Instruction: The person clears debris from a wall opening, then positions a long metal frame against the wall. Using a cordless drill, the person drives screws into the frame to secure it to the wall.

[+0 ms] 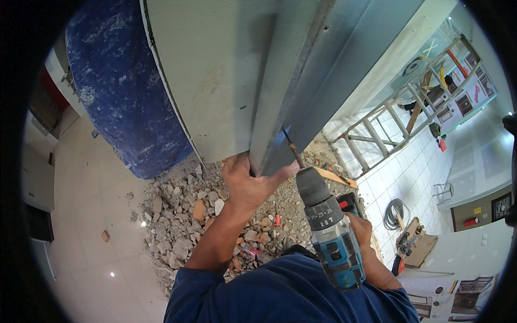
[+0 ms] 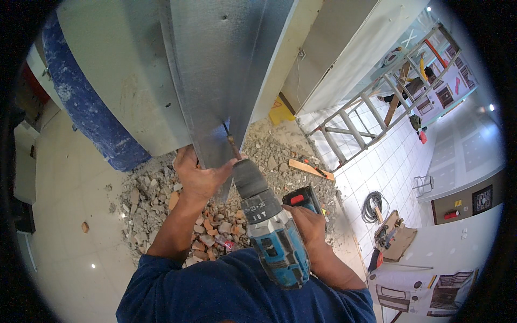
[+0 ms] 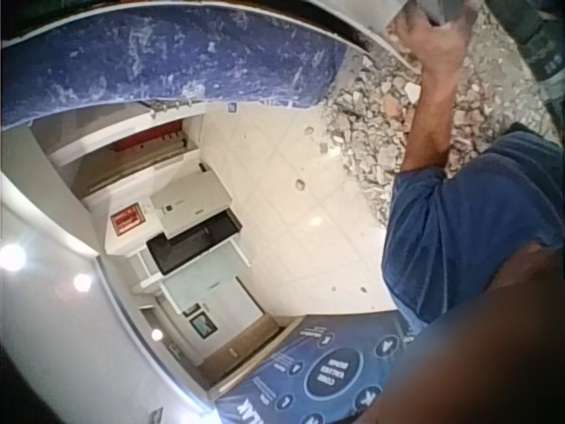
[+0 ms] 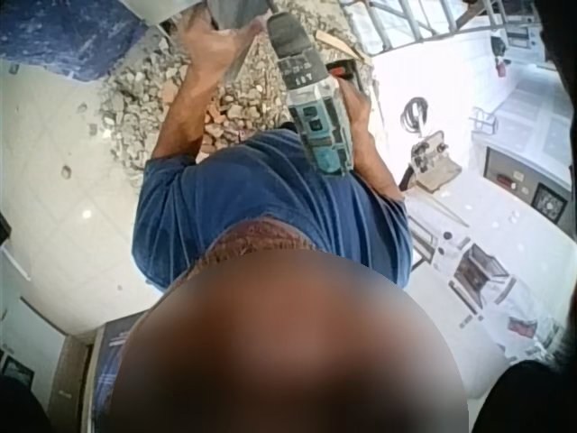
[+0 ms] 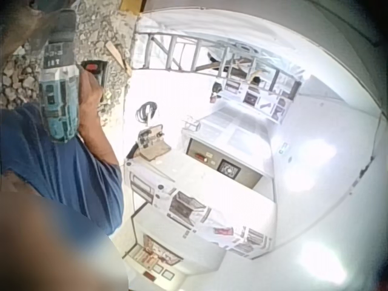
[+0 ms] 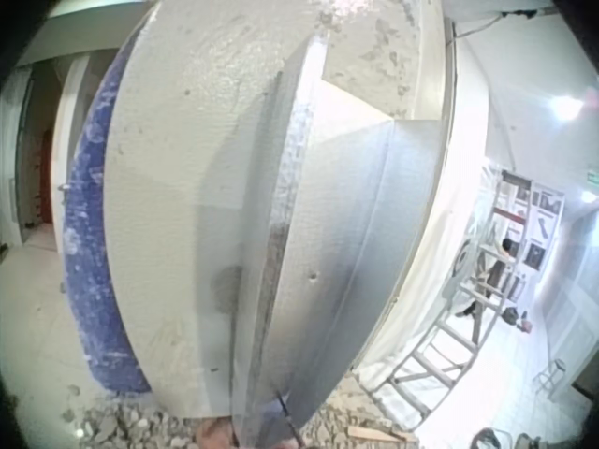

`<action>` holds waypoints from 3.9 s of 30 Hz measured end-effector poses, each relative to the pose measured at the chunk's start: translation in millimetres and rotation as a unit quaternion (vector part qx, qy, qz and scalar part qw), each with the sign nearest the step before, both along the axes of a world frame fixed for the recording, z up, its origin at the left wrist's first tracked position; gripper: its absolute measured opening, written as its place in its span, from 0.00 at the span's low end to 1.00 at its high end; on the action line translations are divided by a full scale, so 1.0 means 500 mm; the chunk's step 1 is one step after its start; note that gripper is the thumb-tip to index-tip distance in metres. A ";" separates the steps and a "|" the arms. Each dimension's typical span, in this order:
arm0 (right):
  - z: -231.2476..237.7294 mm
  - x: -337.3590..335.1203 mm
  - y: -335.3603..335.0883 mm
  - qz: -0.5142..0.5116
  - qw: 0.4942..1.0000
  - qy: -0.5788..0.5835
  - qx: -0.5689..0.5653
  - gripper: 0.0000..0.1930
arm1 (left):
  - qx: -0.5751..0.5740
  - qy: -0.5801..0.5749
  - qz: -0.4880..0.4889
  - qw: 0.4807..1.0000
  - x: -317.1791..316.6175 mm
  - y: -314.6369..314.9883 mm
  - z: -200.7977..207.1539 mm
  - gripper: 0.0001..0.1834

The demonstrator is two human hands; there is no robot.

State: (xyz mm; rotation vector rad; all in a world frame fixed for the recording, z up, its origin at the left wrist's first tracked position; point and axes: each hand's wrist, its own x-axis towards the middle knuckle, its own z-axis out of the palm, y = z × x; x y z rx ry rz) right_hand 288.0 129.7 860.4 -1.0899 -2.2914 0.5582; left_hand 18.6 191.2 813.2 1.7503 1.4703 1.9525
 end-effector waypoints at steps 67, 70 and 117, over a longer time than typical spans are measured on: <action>0.061 -0.050 0.012 0.018 0.997 -0.073 -0.009 0.25 | 0.016 -0.045 -0.008 0.999 -0.014 -0.004 -0.024 0.32; 0.065 -0.062 0.002 0.026 0.999 -0.031 0.017 0.25 | -0.039 -0.108 -0.020 0.993 -0.013 -0.008 -0.037 0.31; 0.020 -0.015 -0.025 0.009 0.988 0.127 -0.087 0.25 | -0.018 0.042 0.066 0.997 0.026 -0.036 0.010 0.30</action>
